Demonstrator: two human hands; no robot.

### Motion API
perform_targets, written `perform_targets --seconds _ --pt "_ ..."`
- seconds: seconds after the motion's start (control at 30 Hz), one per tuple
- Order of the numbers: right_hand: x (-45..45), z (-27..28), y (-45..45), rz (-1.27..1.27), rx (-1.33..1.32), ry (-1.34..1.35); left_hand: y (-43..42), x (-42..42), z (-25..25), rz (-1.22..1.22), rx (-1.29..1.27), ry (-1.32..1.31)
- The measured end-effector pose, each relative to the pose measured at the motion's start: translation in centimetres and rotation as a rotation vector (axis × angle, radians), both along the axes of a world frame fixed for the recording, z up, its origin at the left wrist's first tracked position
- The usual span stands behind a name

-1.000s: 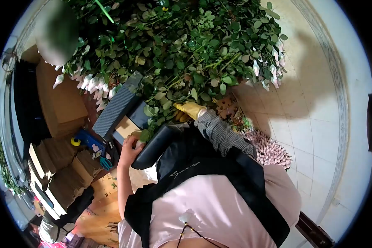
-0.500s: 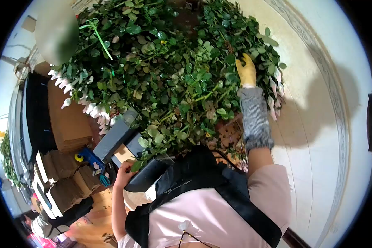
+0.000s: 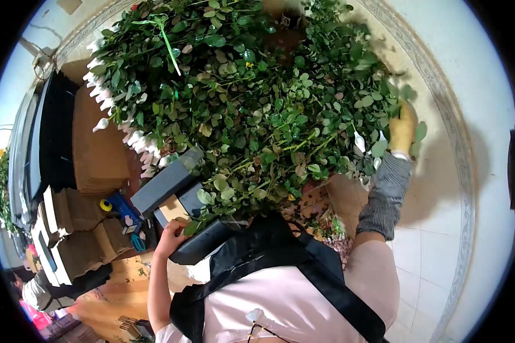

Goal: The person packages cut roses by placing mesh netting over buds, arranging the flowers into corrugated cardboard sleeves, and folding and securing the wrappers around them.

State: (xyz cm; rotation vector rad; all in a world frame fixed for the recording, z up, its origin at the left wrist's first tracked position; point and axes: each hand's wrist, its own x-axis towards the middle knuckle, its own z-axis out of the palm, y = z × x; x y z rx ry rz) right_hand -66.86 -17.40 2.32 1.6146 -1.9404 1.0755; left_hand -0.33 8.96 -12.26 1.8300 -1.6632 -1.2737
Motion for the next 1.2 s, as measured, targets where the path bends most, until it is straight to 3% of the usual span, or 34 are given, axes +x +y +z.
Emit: perform_targets --seconds 0.07,0.1,0.17,0.2,0.23,0.27,0.3,0.33,0.37,0.43,0.47,0.53,0.6,0.67,0.73,0.8,0.87,0.93,1.0,1.03,1.07,1.1,1.13,1.2 --pt "2.2 3.0 3.1 0.242 0.249 -0.666 -0.1 0.4 -0.1 -0.031 0.002 -0.043" --pt "2.6 3.0 4.8 0.418 0.296 -0.731 0.0 0.4 -0.4 -0.017 -0.021 0.008" --pt "6.0 3.2 5.8 0.732 0.298 -1.195 0.2 0.2 -0.3 -0.003 -0.085 0.034" --pt "9.2 3.1 5.7 0.84 0.261 -1.612 0.1 0.2 -0.5 -0.041 -0.131 0.095" --pt "8.8 1.4 4.7 1.293 0.472 -1.95 0.1 0.1 0.2 -0.054 -0.145 0.069" --pt "13.0 1.6 5.6 1.333 0.533 -1.963 0.3 0.5 -1.3 -0.058 -0.258 0.061" --pt "18.5 2.7 7.8 1.305 0.56 -1.561 0.5 0.5 -1.5 0.003 -0.205 0.117" --pt "21.2 0.9 8.3 1.248 0.593 -1.256 0.5 0.6 -1.7 -0.036 -0.362 0.063" --pt "24.0 -0.8 8.7 1.173 0.607 -0.956 0.6 0.7 -2.5 -0.005 -0.353 0.08" --pt "29.1 -3.9 11.1 1.295 0.672 -0.89 0.3 1.2 -1.6 -0.018 -0.109 0.155" --pt "34.2 -3.2 12.6 1.496 0.651 -1.042 0.7 1.2 -0.9 -0.077 -0.355 0.064" --pt "38.3 -7.6 13.2 1.15 0.993 -1.811 1.6 0.8 -2.4 0.152 -0.146 0.304" --pt "41.9 -11.7 14.3 1.009 0.949 -1.798 0.9 1.0 0.5 0.056 -0.043 0.14" --pt "42.4 -15.1 15.1 0.758 1.075 -1.694 1.0 1.1 0.5 0.01 -0.103 0.105" --pt "41.7 -15.6 15.4 0.622 1.205 -1.628 1.3 0.9 0.5 -0.072 -0.276 -0.191" --pt "41.5 -14.8 15.9 0.584 1.238 -1.651 0.9 0.7 1.6 -0.173 -0.351 -0.281" --pt "40.8 -14.4 16.9 0.787 1.091 -1.603 0.1 -0.3 4.0 -0.163 -0.589 -0.599" --pt "39.6 -13.7 17.0 0.751 1.204 -1.498 0.4 0.1 0.9 -0.12 -0.449 -0.54" --pt "38.1 -12.7 16.3 0.554 1.43 -1.702 0.2 0.8 0.6 -0.169 -0.265 -0.347" --pt "36.4 -13.3 16.0 0.599 1.464 -1.681 0.1 0.7 0.9 -0.183 -0.296 -0.362" --pt "35.2 -13.0 15.9 0.642 1.507 -1.655 0.2 0.6 1.6 -0.192 -0.321 -0.376" --pt "34.3 -10.8 15.7 0.531 1.531 -1.434 0.1 0.5 2.0 -0.209 -0.294 -0.376" --pt "33.6 -10.5 15.6 0.514 1.482 -1.167 -0.1 0.4 2.0 -0.214 -0.303 -0.383" --pt "33.3 -7.9 16.2 0.608 1.047 -0.906 0.0 0.7 1.6 -0.193 -0.244 -0.299"
